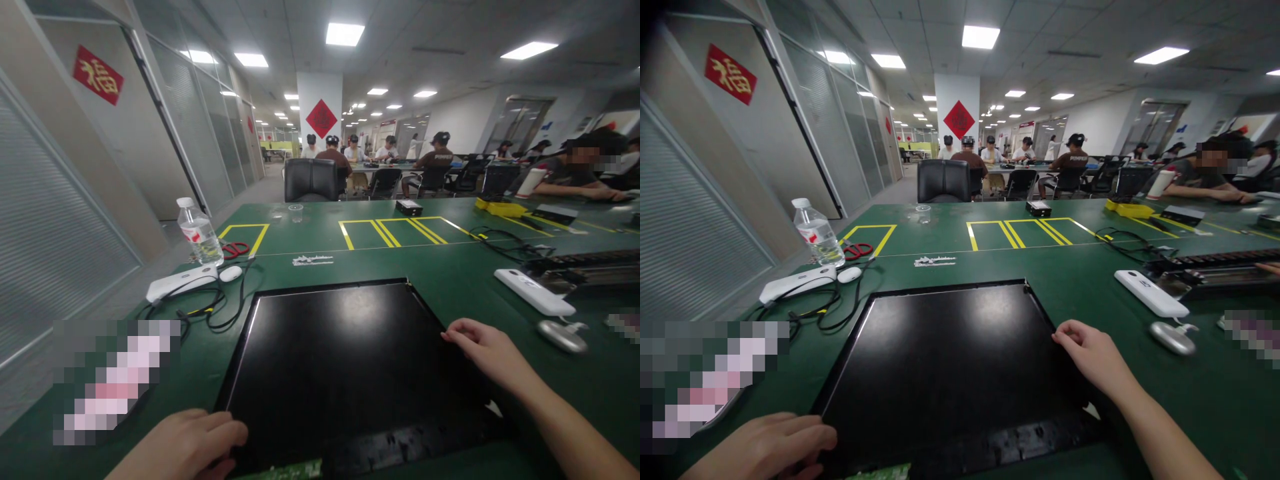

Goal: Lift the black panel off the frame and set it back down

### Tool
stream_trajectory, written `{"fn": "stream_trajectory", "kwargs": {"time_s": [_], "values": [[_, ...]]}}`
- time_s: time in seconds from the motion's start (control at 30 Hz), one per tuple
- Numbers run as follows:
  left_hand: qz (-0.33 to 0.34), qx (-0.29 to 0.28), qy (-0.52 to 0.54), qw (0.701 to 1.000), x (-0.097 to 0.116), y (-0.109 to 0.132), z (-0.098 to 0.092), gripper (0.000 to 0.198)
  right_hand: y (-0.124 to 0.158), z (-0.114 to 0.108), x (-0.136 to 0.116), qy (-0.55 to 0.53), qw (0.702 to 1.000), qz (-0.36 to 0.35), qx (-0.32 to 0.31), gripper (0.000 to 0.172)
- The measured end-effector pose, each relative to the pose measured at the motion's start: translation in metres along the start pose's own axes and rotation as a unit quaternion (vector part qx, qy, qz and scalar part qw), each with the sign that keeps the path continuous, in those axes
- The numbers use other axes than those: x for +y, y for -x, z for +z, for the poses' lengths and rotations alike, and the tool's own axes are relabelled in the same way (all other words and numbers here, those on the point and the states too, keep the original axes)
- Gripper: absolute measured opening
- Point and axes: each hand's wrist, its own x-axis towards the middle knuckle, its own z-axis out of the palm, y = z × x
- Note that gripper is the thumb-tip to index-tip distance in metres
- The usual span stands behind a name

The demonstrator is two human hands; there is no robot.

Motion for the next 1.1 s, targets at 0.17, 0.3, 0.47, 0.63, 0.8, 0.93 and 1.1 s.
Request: {"fn": "stream_trajectory", "kwargs": {"time_s": [0.17, 0.3, 0.47, 0.63, 0.8, 0.93, 1.1], "values": [[0.021, -0.050, 0.013, 0.998, 0.0020, -0.0016, -0.0022, 0.028, -0.0002, 0.0014, -0.0001, -0.006, 1.000, 0.002, 0.004, 0.032], [0.019, -0.052, 0.019, 0.998, 0.0028, -0.0012, -0.0036, 0.028, 0.0005, 0.0010, -0.0024, -0.003, 1.000, 0.009, -0.003, 0.033], [0.018, -0.066, 0.010, 0.998, 0.0046, -0.0005, -0.0050, 0.026, 0.0005, 0.0007, -0.0039, -0.001, 1.000, 0.008, 0.000, 0.032], [0.020, -0.066, 0.011, 0.998, 0.0052, -0.0034, -0.0055, 0.029, -0.0007, 0.0015, -0.0014, -0.002, 1.000, 0.000, 0.001, 0.032], [0.026, -0.084, -0.001, 0.996, 0.0039, -0.0030, -0.0037, 0.030, -0.0009, 0.0018, -0.0001, 0.003, 1.000, 0.006, -0.007, 0.033], [0.036, -0.060, 0.004, 0.998, 0.0029, -0.0018, -0.0012, 0.032, -0.0014, 0.0022, -0.0004, 0.009, 1.000, 0.017, -0.014, 0.035], [0.035, -0.045, 0.017, 0.998, 0.0049, -0.0039, -0.0038, 0.030, -0.0017, 0.0025, -0.0008, 0.007, 1.000, 0.019, -0.011, 0.034]]}}
